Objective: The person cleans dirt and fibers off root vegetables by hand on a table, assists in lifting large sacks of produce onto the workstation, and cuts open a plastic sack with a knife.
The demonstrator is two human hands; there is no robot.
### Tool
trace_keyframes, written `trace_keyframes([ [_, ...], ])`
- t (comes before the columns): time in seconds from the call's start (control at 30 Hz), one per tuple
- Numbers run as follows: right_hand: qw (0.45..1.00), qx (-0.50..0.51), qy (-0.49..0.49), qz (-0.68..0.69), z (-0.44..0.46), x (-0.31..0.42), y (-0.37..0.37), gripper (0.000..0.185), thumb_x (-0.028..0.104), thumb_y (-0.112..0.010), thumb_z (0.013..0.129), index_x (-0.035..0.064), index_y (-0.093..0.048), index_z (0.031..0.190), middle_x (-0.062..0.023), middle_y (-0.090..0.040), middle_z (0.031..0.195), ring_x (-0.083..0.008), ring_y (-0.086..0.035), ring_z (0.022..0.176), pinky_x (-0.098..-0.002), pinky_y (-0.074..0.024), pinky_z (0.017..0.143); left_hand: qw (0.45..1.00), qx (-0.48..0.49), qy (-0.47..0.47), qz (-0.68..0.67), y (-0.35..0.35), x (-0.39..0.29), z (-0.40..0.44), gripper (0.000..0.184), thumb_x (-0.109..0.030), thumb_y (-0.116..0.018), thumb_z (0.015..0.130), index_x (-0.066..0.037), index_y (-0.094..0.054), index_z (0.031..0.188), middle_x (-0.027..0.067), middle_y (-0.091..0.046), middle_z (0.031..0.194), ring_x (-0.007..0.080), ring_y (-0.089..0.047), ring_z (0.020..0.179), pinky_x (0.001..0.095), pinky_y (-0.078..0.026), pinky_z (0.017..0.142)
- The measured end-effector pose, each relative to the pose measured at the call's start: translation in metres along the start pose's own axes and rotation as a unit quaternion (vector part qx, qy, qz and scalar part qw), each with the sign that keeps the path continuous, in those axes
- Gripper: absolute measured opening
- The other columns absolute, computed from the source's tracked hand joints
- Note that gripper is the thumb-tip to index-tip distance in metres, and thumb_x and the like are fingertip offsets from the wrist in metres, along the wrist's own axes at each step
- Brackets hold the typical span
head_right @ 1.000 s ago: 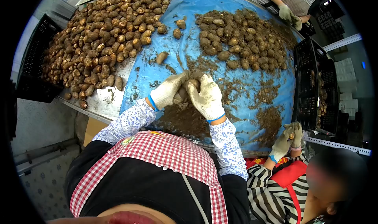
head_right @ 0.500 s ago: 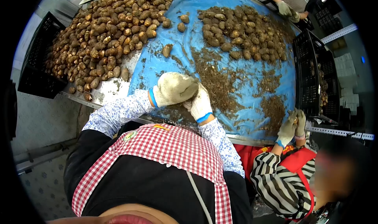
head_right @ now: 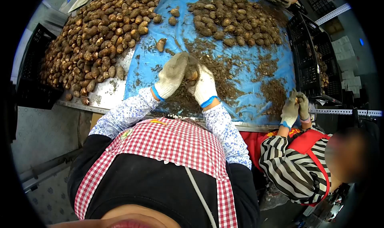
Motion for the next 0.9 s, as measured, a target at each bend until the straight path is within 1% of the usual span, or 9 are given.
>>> trace_keyframes([
  [0.03, 0.994, 0.025, -0.054, 0.097, 0.005, -0.01, 0.002, 0.019, 0.024, -0.046, 0.103, 0.0106, -0.06, 0.104, -0.0055, -0.061, 0.074, -0.0133, -0.055, 0.049, -0.0284, -0.0414, 0.037, 0.998, 0.059, -0.004, -0.036, -0.002, -0.014, 0.0, 0.046, -0.032, -0.043, 0.104, 0.006, -0.053, 0.128, 0.0201, -0.063, 0.118, 0.0273, -0.059, 0.112, 0.033, -0.049, 0.098],
  [0.2, 0.981, 0.009, 0.106, -0.161, -0.021, 0.012, -0.01, 0.031, 0.029, -0.043, 0.105, 0.0027, -0.052, 0.12, -0.0094, -0.065, 0.083, -0.0157, -0.061, 0.055, -0.0261, -0.0496, 0.044, 0.909, -0.111, 0.251, -0.313, 0.002, 0.004, -0.002, 0.042, -0.035, -0.038, 0.105, 0.002, -0.052, 0.121, 0.0187, -0.064, 0.102, 0.0211, -0.068, 0.069, 0.0328, -0.061, 0.057],
  [0.4, 0.952, 0.053, 0.067, -0.293, -0.039, 0.025, -0.014, 0.029, 0.024, -0.063, 0.097, -0.001, -0.061, 0.111, -0.0077, -0.068, 0.083, -0.0117, -0.064, 0.062, -0.0281, -0.0533, 0.052, 0.996, -0.05, 0.059, -0.048, 0.014, 0.054, -0.012, 0.049, -0.038, -0.044, 0.105, 0.002, -0.049, 0.132, 0.0169, -0.062, 0.114, 0.0225, -0.068, 0.085, 0.0311, -0.059, 0.071],
  [0.53, 0.808, 0.055, 0.241, -0.535, -0.033, 0.02, -0.008, 0.027, 0.025, -0.068, 0.093, 0.0003, -0.063, 0.103, -0.0095, -0.066, 0.076, -0.0154, -0.062, 0.058, -0.0299, -0.0507, 0.05, 0.985, -0.007, -0.116, 0.127, 0.013, 0.005, -0.017, 0.045, -0.035, -0.046, 0.104, 0.001, -0.05, 0.13, 0.0118, -0.064, 0.117, 0.0203, -0.067, 0.098, 0.0286, -0.057, 0.082],
  [0.6, 0.667, 0.066, 0.405, -0.622, -0.039, 0.015, -0.009, 0.022, 0.023, -0.069, 0.09, 0.0025, -0.063, 0.096, -0.0118, -0.066, 0.077, -0.0208, -0.062, 0.059, -0.0324, -0.0522, 0.052, 0.925, -0.025, 0.256, -0.281, 0.001, 0.012, -0.017, 0.042, -0.037, -0.045, 0.104, -0.001, -0.055, 0.123, 0.0122, -0.065, 0.109, 0.019, -0.068, 0.092, 0.0302, -0.059, 0.076],
  [0.73, 0.567, -0.002, 0.294, -0.769, -0.023, 0.021, 0.015, 0.011, 0.013, -0.064, 0.091, 0.0055, -0.064, 0.099, -0.0103, -0.068, 0.084, -0.025, -0.067, 0.067, -0.0335, -0.0556, 0.058, 0.946, 0.071, 0.23, -0.216, 0.013, 0.002, -0.022, 0.045, -0.041, -0.044, 0.103, -0.002, -0.057, 0.121, 0.0119, -0.065, 0.105, 0.0151, -0.068, 0.085, 0.0262, -0.058, 0.067],
  [0.77, 0.598, 0.009, 0.471, -0.648, -0.019, 0.022, 0.037, 0.017, 0.005, -0.058, 0.092, 0.0052, -0.063, 0.108, -0.0086, -0.067, 0.086, -0.0196, -0.067, 0.072, -0.0264, -0.0563, 0.063, 0.968, 0.065, 0.184, -0.156, 0.015, 0.002, -0.022, 0.046, -0.042, -0.044, 0.103, -0.002, -0.057, 0.123, 0.012, -0.064, 0.107, 0.0141, -0.067, 0.085, 0.0251, -0.058, 0.065],
  [0.83, 0.828, 0.034, 0.38, -0.41, -0.016, 0.027, 0.047, 0.028, -0.002, -0.05, 0.094, 0.0041, -0.06, 0.12, -0.0111, -0.068, 0.1, -0.0173, -0.067, 0.08, -0.0248, -0.0573, 0.073, 0.989, 0.049, 0.119, -0.073, 0.014, -0.002, -0.02, 0.047, -0.043, -0.043, 0.104, -0.003, -0.057, 0.124, 0.0122, -0.063, 0.11, 0.0124, -0.066, 0.084, 0.0235, -0.056, 0.063],
  [0.9, 0.942, 0.047, 0.173, -0.283, -0.049, 0.049, 0.018, 0.035, -0.002, -0.046, 0.097, 0.0019, -0.053, 0.131, -0.0145, -0.063, 0.119, -0.0178, -0.066, 0.096, -0.0289, -0.0582, 0.079, 0.99, 0.033, 0.125, -0.058, 0.011, -0.013, -0.02, 0.047, -0.043, -0.043, 0.104, -0.003, -0.057, 0.125, 0.0125, -0.062, 0.114, 0.0111, -0.065, 0.084, 0.0231, -0.055, 0.062],
])
Point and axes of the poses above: each hand's wrist, its own z-axis towards the middle knuckle, its own y-axis out of the back of the hand, x = y × z, the point moved 4 cm from there along z, towards the middle knuckle
